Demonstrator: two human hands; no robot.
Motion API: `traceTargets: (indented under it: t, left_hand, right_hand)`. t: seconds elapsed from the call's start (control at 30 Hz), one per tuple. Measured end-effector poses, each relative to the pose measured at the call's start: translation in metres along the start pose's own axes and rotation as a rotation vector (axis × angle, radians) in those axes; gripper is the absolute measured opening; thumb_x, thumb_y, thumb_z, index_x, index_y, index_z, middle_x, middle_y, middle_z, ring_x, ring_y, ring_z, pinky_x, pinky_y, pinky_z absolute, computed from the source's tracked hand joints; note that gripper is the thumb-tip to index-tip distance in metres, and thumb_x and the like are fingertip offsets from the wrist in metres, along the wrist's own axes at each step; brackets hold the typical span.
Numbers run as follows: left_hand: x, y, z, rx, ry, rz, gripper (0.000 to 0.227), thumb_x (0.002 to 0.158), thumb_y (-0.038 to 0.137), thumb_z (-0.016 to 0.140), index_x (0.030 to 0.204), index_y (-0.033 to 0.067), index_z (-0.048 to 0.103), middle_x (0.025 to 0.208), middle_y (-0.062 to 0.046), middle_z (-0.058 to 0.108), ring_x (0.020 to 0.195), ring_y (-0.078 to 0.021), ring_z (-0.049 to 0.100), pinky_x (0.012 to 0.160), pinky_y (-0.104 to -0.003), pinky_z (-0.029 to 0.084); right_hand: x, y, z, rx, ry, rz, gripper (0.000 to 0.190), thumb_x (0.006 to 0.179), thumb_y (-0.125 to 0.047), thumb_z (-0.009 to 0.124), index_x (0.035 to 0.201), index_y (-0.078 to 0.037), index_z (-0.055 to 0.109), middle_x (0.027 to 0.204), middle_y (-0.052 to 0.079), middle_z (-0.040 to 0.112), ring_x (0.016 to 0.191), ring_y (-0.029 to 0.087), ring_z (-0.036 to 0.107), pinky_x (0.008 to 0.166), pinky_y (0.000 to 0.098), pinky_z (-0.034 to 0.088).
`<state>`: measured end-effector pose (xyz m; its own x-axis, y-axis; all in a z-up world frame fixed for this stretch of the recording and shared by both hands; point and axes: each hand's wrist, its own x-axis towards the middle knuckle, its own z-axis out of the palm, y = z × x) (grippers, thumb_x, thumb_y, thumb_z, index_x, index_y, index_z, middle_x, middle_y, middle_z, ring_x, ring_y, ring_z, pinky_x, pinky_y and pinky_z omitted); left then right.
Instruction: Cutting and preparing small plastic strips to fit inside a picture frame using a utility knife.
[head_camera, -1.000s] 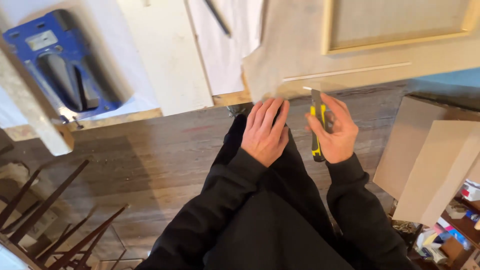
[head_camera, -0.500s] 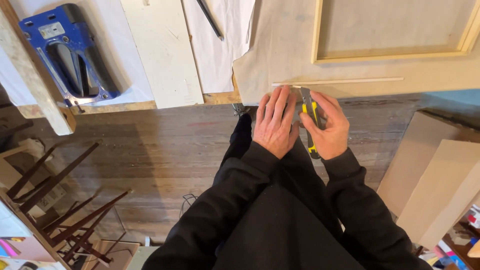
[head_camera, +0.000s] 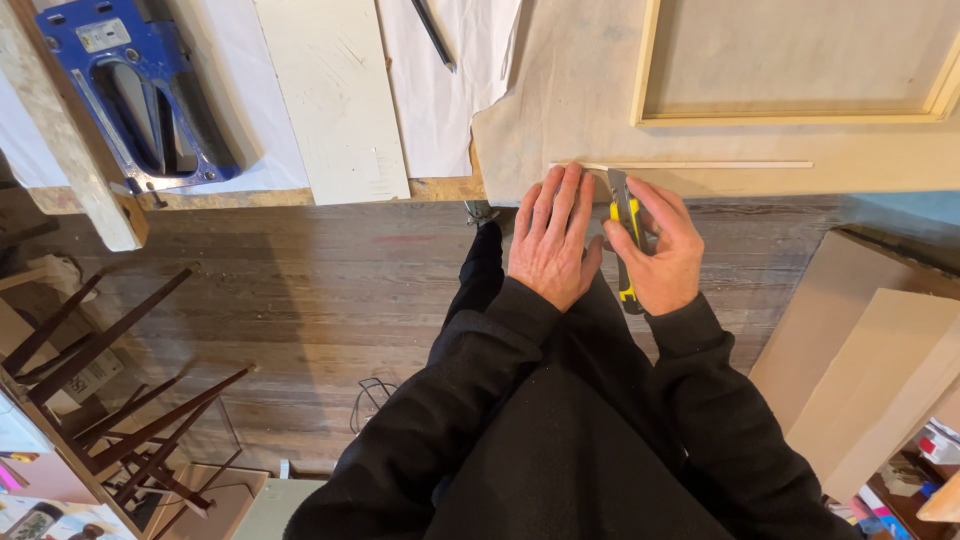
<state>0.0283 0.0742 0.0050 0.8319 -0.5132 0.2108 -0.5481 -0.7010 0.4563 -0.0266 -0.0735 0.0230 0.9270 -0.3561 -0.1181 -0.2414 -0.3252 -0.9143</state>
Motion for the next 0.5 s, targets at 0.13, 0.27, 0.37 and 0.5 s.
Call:
traceTargets:
  t: [0.13, 0.27, 0.37, 0.5]
  left_hand:
    - [0.0016, 0.0, 0.0019, -0.008, 0.012, -0.005, 0.083, 0.079, 0.027, 0.082, 0.154, 0.0015, 0.058, 0.164, -0.022, 0.05, 0.154, -0.0371, 0.05, 0.128, -0.052, 0.041]
    - [0.0001, 0.0013, 0.0005, -0.002, 0.015, -0.005, 0.083, 0.079, 0.027, 0.082, 0.154, 0.002, 0.058, 0.163, -0.021, 0.051, 0.153, -0.0375, 0.051, 0.127, -0.053, 0.042]
    - [0.0023, -0.0006, 0.001, 0.003, 0.018, 0.0, 0.082, 0.081, 0.028, 0.08, 0.155, 0.0025, 0.057, 0.164, -0.021, 0.051, 0.153, -0.0373, 0.051, 0.127, -0.053, 0.042]
    - [0.0012, -0.0009, 0.003, 0.029, 0.005, 0.001, 0.083, 0.082, 0.03, 0.079, 0.157, 0.0029, 0.056, 0.164, -0.02, 0.05, 0.153, -0.0366, 0.05, 0.127, -0.052, 0.042]
  right_hand:
    - [0.0018, -0.0001, -0.0009, 0.002, -0.013, -0.008, 0.052, 0.101, -0.01, 0.083, 0.148, 0.0, 0.064, 0.137, 0.02, 0.064, 0.128, 0.035, 0.065, 0.094, 0.0469, 0.061]
    - [0.0004, -0.0014, -0.0017, -0.016, -0.015, -0.011, 0.052, 0.1, -0.009, 0.084, 0.147, -0.001, 0.065, 0.136, 0.02, 0.064, 0.128, 0.035, 0.066, 0.093, 0.0466, 0.061]
    - [0.0029, -0.0027, -0.001, -0.013, -0.015, -0.008, 0.052, 0.1, -0.009, 0.084, 0.147, 0.0, 0.065, 0.136, 0.02, 0.064, 0.128, 0.035, 0.065, 0.093, 0.0468, 0.061]
    - [0.0015, 0.0009, -0.0012, -0.014, -0.014, -0.01, 0.051, 0.1, -0.009, 0.084, 0.147, 0.0, 0.065, 0.135, 0.02, 0.064, 0.128, 0.035, 0.065, 0.093, 0.0465, 0.061]
